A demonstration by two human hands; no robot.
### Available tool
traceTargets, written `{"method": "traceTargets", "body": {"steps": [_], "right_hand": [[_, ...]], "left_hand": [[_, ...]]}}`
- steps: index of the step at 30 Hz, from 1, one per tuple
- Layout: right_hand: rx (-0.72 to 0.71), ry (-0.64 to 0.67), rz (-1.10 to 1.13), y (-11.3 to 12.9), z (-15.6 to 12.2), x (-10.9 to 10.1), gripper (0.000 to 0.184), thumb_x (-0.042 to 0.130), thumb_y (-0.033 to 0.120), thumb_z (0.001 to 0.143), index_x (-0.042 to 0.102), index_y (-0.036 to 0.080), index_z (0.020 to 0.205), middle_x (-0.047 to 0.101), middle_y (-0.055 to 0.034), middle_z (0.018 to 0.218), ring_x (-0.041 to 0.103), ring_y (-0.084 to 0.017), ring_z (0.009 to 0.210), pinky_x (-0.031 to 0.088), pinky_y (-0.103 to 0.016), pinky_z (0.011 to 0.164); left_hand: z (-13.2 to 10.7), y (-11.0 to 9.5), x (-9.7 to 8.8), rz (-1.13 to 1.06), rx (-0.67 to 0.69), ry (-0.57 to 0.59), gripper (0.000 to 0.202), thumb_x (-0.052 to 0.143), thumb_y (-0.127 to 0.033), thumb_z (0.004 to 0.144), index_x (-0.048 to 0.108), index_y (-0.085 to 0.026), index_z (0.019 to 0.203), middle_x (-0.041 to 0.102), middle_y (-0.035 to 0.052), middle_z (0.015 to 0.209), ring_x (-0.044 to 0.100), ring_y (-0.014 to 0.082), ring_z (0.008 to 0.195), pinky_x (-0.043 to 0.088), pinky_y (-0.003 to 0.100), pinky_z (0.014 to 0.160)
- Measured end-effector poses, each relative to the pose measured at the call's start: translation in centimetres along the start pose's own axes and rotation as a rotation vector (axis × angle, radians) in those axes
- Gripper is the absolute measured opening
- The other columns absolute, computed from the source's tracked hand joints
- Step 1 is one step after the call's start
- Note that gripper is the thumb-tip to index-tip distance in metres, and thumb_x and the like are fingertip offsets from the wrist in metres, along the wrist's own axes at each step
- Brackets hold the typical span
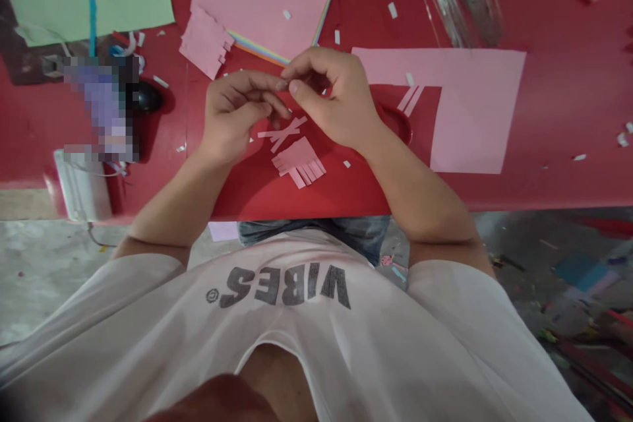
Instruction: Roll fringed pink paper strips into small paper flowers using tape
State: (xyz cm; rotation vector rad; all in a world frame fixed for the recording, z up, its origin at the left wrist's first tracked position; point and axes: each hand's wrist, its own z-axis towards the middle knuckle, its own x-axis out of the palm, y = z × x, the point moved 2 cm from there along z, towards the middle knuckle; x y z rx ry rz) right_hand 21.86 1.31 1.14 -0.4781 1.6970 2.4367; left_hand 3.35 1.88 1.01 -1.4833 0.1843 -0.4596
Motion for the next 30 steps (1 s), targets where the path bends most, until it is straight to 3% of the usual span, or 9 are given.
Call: {"method": "traceTargets", "body": {"steps": [9,15,19,22,25,27,30], "right_hand": [[-0.038,-0.110,-0.155,1.0,-0.2,0.0,0.010,0.058,0.034,0.099,0.063,0.028,0.092,0.067,0.0021,0.084,0.056,-0.014,0.070,0.044,-0.033,0.063],[-0.053,-0.184,-0.231,1.5,-0.5,0.1,0.011,0.053,0.033,0.099,0.063,0.033,0.095,0.069,0.0001,0.092,0.060,-0.020,0.078,0.050,-0.039,0.072],[-0.094,-0.208,-0.233,2.0,-0.9,0.2,0.021,0.047,0.036,0.103,0.067,0.036,0.108,0.070,-0.0017,0.102,0.065,-0.023,0.089,0.053,-0.043,0.080],[-0.124,-0.158,-0.210,2.3,-1.2,0.6,0.031,0.043,0.036,0.103,0.063,0.042,0.127,0.070,-0.0031,0.111,0.066,-0.025,0.104,0.055,-0.047,0.095],[-0.145,-0.033,-0.187,2.4,-1.5,1.3,0.049,0.040,0.032,0.101,0.046,0.046,0.148,0.066,-0.0049,0.114,0.063,-0.027,0.110,0.054,-0.049,0.103],[-0.128,0.038,-0.167,2.3,-1.6,1.9,0.058,0.039,0.029,0.100,0.035,0.044,0.155,0.063,-0.0057,0.114,0.061,-0.027,0.107,0.055,-0.049,0.101],[-0.056,0.045,-0.111,1.9,-1.9,2.6,0.062,0.041,0.029,0.098,0.028,0.044,0.157,0.060,-0.0047,0.119,0.061,-0.025,0.105,0.058,-0.046,0.093]], "left_hand": [[-0.3,0.7,-0.2,0.130,-0.034,0.000,0.032,0.062,-0.025,0.086,0.072,-0.021,0.116,0.076,0.0020,0.083,0.072,0.0136,0.072,0.055,0.026,0.065],[-1.0,0.8,0.5,0.173,0.133,0.107,0.060,0.061,-0.016,0.084,0.057,-0.027,0.143,0.077,0.0012,0.094,0.074,0.0172,0.084,0.053,0.028,0.066],[-1.7,0.9,1.3,0.231,0.129,0.182,0.082,0.065,-0.017,0.085,0.034,-0.031,0.159,0.077,0.0012,0.095,0.075,0.0198,0.088,0.052,0.028,0.065],[-1.9,0.8,1.6,0.249,0.075,0.201,0.096,0.068,-0.019,0.082,0.018,-0.031,0.164,0.075,0.0012,0.098,0.074,0.0187,0.084,0.052,0.028,0.066],[-1.8,0.7,1.4,0.224,0.026,0.149,0.100,0.069,-0.020,0.080,0.017,-0.033,0.164,0.073,0.0008,0.100,0.067,0.0138,0.068,0.049,0.027,0.061],[-1.6,0.6,1.3,0.210,0.013,0.126,0.098,0.069,-0.020,0.080,0.020,-0.033,0.163,0.071,0.0001,0.095,0.062,0.0119,0.061,0.047,0.027,0.059],[-1.4,0.5,1.5,0.181,0.013,0.134,0.098,0.066,-0.019,0.080,0.016,-0.031,0.164,0.067,-0.0033,0.081,0.058,0.0113,0.056,0.045,0.027,0.056]]}}
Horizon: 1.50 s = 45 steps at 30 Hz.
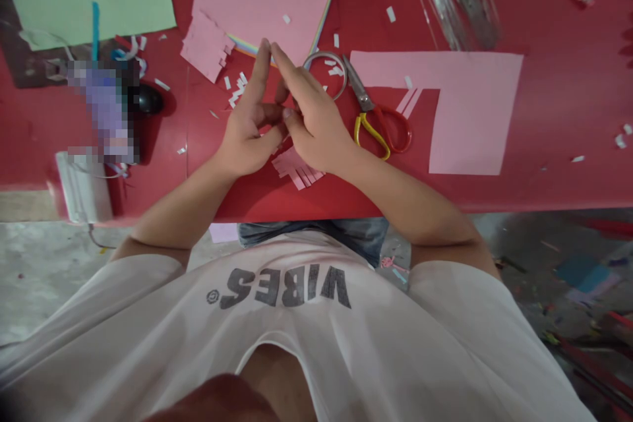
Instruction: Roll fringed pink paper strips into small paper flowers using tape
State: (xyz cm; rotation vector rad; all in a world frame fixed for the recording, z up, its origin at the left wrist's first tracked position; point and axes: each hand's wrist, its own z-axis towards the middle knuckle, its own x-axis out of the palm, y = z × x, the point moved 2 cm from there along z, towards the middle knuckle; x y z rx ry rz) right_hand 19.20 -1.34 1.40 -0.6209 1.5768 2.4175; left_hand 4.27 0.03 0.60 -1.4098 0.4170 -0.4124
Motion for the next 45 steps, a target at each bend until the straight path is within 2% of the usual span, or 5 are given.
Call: {"method": "traceTargets", "body": {"steps": [5,10,15,32,45], "right_hand": [[0.026,-0.145,0.054,0.2,-0.1,0.1,0.058,0.044,0.031,0.098,0.030,0.042,0.153,0.061,-0.0031,0.118,0.062,-0.021,0.106,0.058,-0.040,0.091],[0.012,-0.270,0.039,0.3,0.3,-1.1,0.029,0.044,0.030,0.099,0.053,0.035,0.126,0.060,-0.0021,0.107,0.061,-0.020,0.094,0.055,-0.040,0.085],[-0.017,-0.310,-0.018,0.3,0.8,-2.5,0.017,0.044,0.030,0.101,0.057,0.034,0.110,0.064,0.0004,0.102,0.060,-0.018,0.082,0.053,-0.037,0.074],[-0.020,-0.134,-0.270,-1.7,0.2,-2.4,0.016,0.057,0.045,0.097,0.068,0.035,0.105,0.065,-0.0041,0.091,0.066,-0.025,0.088,0.058,-0.046,0.087],[-0.018,-0.265,-0.205,-0.3,1.1,-3.0,0.026,0.039,0.050,0.103,0.055,0.031,0.095,0.060,-0.0060,0.091,0.059,-0.025,0.085,0.052,-0.045,0.081]], "left_hand": [[0.3,0.1,-0.3,-0.108,0.006,-0.056,0.111,0.064,-0.017,0.079,-0.004,-0.034,0.164,0.063,-0.0088,0.070,0.056,0.0097,0.051,0.043,0.023,0.052],[0.7,-0.4,-1.2,-0.228,-0.070,-0.024,0.067,0.066,-0.024,0.078,0.054,-0.025,0.144,0.074,0.0006,0.082,0.067,0.0135,0.065,0.040,0.023,0.047],[0.6,-1.2,-1.2,-0.328,-0.058,-0.017,0.049,0.071,-0.025,0.077,0.069,-0.021,0.126,0.076,0.0035,0.083,0.067,0.0133,0.065,0.040,0.023,0.046],[0.0,-0.4,-0.7,0.034,0.072,-0.012,0.044,0.061,-0.020,0.085,0.067,-0.023,0.128,0.074,0.0043,0.102,0.074,0.0173,0.085,0.058,0.030,0.075],[0.7,-0.2,-1.0,-0.169,-0.006,-0.071,0.047,0.065,-0.024,0.078,0.069,-0.020,0.124,0.076,0.0026,0.082,0.074,0.0174,0.073,0.049,0.023,0.050]]}}
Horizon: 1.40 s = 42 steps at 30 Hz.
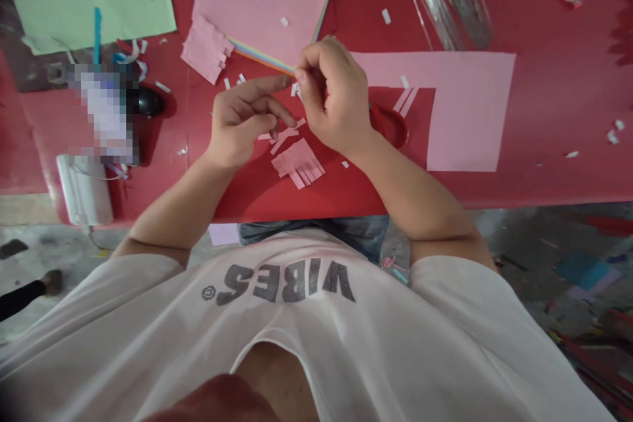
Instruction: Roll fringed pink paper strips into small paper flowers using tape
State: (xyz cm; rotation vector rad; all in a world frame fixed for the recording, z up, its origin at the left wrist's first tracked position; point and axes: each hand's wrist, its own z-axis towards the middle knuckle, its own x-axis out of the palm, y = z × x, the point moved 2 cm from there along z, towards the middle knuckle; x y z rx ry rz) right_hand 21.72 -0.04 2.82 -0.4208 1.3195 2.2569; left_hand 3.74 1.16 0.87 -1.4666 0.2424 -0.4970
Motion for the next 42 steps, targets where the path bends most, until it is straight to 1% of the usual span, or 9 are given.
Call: {"method": "traceTargets", "body": {"steps": [6,11,13,15,17,23,32,37,42], "right_hand": [[0.080,-0.103,0.030,-2.0,1.0,0.2,0.034,0.037,0.057,0.105,0.052,0.029,0.094,0.059,-0.0032,0.089,0.054,-0.020,0.079,0.047,-0.040,0.075],[0.166,-0.135,0.027,-4.1,1.8,0.4,0.050,0.039,0.065,0.103,0.042,0.027,0.070,0.043,0.0025,0.063,0.039,-0.016,0.060,0.033,-0.037,0.062],[0.172,-0.062,0.092,-4.3,1.9,0.5,0.048,0.040,0.069,0.101,0.050,0.028,0.077,0.051,0.0020,0.069,0.043,-0.015,0.063,0.036,-0.035,0.062],[0.156,0.049,0.191,-3.8,1.6,0.7,0.042,0.044,0.071,0.099,0.058,0.031,0.099,0.058,0.0019,0.082,0.048,-0.014,0.067,0.040,-0.033,0.062],[0.135,0.128,0.250,-3.0,1.2,0.9,0.044,0.047,0.072,0.097,0.059,0.033,0.111,0.058,0.0023,0.084,0.049,-0.013,0.066,0.042,-0.032,0.061],[0.091,0.097,0.221,-1.5,0.1,1.2,0.044,0.049,0.068,0.099,0.060,0.027,0.089,0.062,0.0004,0.081,0.055,-0.016,0.071,0.050,-0.037,0.069],[0.127,0.143,0.248,-3.1,0.2,1.7,0.043,0.046,0.072,0.097,0.051,0.031,0.089,0.059,0.0013,0.077,0.056,-0.017,0.068,0.054,-0.038,0.067],[0.102,0.132,0.253,-2.6,0.3,1.3,0.041,0.040,0.067,0.102,0.051,0.030,0.088,0.055,0.0018,0.073,0.057,-0.017,0.065,0.052,-0.039,0.066],[0.142,0.202,0.246,-2.2,0.4,0.9,0.038,0.043,0.066,0.101,0.054,0.031,0.090,0.059,0.0014,0.077,0.060,-0.019,0.071,0.053,-0.042,0.073]], "left_hand": [[0.3,0.0,-0.5,-0.042,-0.020,-0.031,0.042,0.064,-0.023,0.080,0.072,-0.024,0.121,0.077,0.0009,0.080,0.069,0.0121,0.064,0.050,0.022,0.051],[0.5,0.4,-0.9,-0.056,-0.026,-0.043,0.037,0.064,-0.021,0.079,0.075,-0.024,0.114,0.078,0.0005,0.081,0.071,0.0125,0.067,0.049,0.022,0.052],[0.6,0.6,-1.0,-0.059,-0.030,-0.045,0.037,0.064,-0.021,0.079,0.075,-0.023,0.115,0.077,0.0008,0.081,0.072,0.0133,0.068,0.048,0.022,0.052],[0.6,0.7,-1.0,-0.064,-0.037,-0.044,0.037,0.064,-0.020,0.079,0.074,-0.022,0.115,0.077,0.0012,0.080,0.073,0.0140,0.070,0.048,0.022,0.052],[0.6,0.6,-0.9,-0.062,-0.040,-0.037,0.036,0.065,-0.019,0.078,0.074,-0.021,0.113,0.077,0.0017,0.079,0.074,0.0150,0.073,0.048,0.022,0.053],[0.2,0.1,-0.1,-0.046,-0.053,-0.011,0.037,0.065,-0.017,0.076,0.072,-0.016,0.112,0.075,0.0040,0.081,0.074,0.0162,0.073,0.050,0.023,0.054],[0.2,0.4,-0.4,-0.075,-0.051,0.018,0.038,0.069,-0.027,0.080,0.072,-0.021,0.118,0.076,0.0037,0.082,0.073,0.0165,0.072,0.052,0.024,0.055],[0.2,0.3,-0.5,-0.109,-0.059,0.025,0.040,0.067,-0.026,0.082,0.072,-0.020,0.122,0.078,0.0035,0.082,0.068,0.0127,0.066,0.053,0.025,0.058],[0.3,0.2,-0.6,-0.099,-0.062,-0.006,0.039,0.068,-0.028,0.080,0.073,-0.023,0.118,0.076,0.0023,0.081,0.069,0.0140,0.066,0.052,0.026,0.057]]}}
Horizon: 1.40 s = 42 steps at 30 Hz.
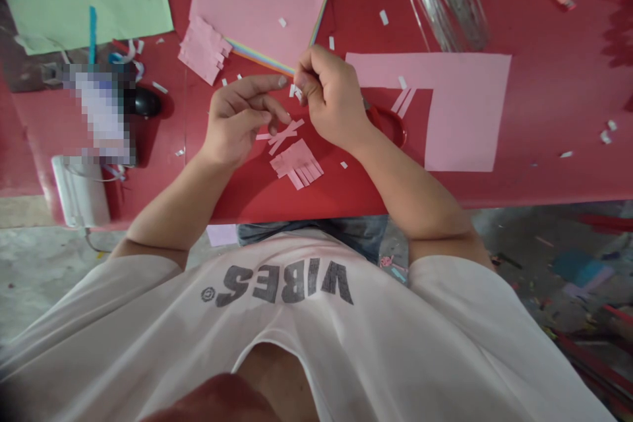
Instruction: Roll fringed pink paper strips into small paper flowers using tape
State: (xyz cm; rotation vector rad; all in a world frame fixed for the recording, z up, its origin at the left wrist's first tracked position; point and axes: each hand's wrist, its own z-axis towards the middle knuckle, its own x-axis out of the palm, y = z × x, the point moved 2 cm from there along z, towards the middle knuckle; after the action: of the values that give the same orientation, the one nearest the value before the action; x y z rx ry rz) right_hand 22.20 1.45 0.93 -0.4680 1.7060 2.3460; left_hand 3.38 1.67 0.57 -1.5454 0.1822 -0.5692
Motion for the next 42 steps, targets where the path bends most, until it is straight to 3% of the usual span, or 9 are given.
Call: {"method": "traceTargets", "body": {"steps": [9,14,20,26,36,42], "right_hand": [[0.018,0.027,-0.018,-0.3,-0.3,0.5,0.041,0.042,0.067,0.099,0.053,0.030,0.087,0.061,0.0004,0.079,0.061,-0.020,0.075,0.052,-0.042,0.078],[0.051,-0.018,0.023,-0.3,0.0,0.2,0.045,0.039,0.073,0.099,0.050,0.030,0.088,0.058,0.0023,0.075,0.057,-0.017,0.067,0.052,-0.040,0.073],[0.040,-0.168,0.049,0.8,0.1,0.2,0.045,0.062,0.070,0.090,0.044,0.031,0.104,0.062,0.0020,0.099,0.062,-0.014,0.078,0.053,-0.034,0.067],[-0.089,-0.139,0.109,0.9,-0.4,0.4,0.041,0.067,0.054,0.091,0.036,0.030,0.103,0.057,0.0054,0.093,0.063,-0.012,0.078,0.048,-0.028,0.062],[-0.024,-0.091,0.013,0.4,-0.8,0.5,0.037,0.068,0.029,0.087,0.032,0.030,0.095,0.054,0.0058,0.085,0.053,-0.012,0.066,0.045,-0.030,0.059],[-0.056,-0.092,-0.036,0.8,-0.7,0.2,0.037,0.066,0.021,0.081,0.032,0.029,0.093,0.049,0.0029,0.085,0.047,-0.014,0.066,0.048,-0.033,0.060]], "left_hand": [[0.3,0.1,-0.4,0.100,-0.004,-0.086,0.040,0.069,-0.032,0.080,0.071,-0.027,0.120,0.074,0.0013,0.088,0.072,0.0167,0.074,0.052,0.027,0.058],[0.2,-0.2,-0.5,0.087,0.006,-0.073,0.040,0.066,-0.028,0.080,0.071,-0.026,0.120,0.073,0.0017,0.089,0.072,0.0161,0.075,0.052,0.026,0.060],[0.0,-0.4,0.0,0.087,0.001,-0.037,0.039,0.066,-0.026,0.079,0.071,-0.022,0.118,0.073,0.0030,0.080,0.072,0.0164,0.072,0.051,0.027,0.058],[-0.1,-0.5,0.5,0.086,-0.005,0.023,0.040,0.068,-0.023,0.075,0.072,-0.022,0.114,0.073,0.0027,0.081,0.073,0.0179,0.075,0.051,0.027,0.057],[-0.3,-0.5,0.7,0.119,-0.044,0.080,0.041,0.073,-0.023,0.073,0.071,-0.022,0.113,0.069,0.0029,0.083,0.073,0.0211,0.081,0.058,0.032,0.065],[-0.2,-0.6,0.9,0.059,-0.074,0.061,0.042,0.078,-0.024,0.068,0.070,-0.019,0.109,0.069,0.0045,0.084,0.074,0.0218,0.079,0.055,0.029,0.059]]}}
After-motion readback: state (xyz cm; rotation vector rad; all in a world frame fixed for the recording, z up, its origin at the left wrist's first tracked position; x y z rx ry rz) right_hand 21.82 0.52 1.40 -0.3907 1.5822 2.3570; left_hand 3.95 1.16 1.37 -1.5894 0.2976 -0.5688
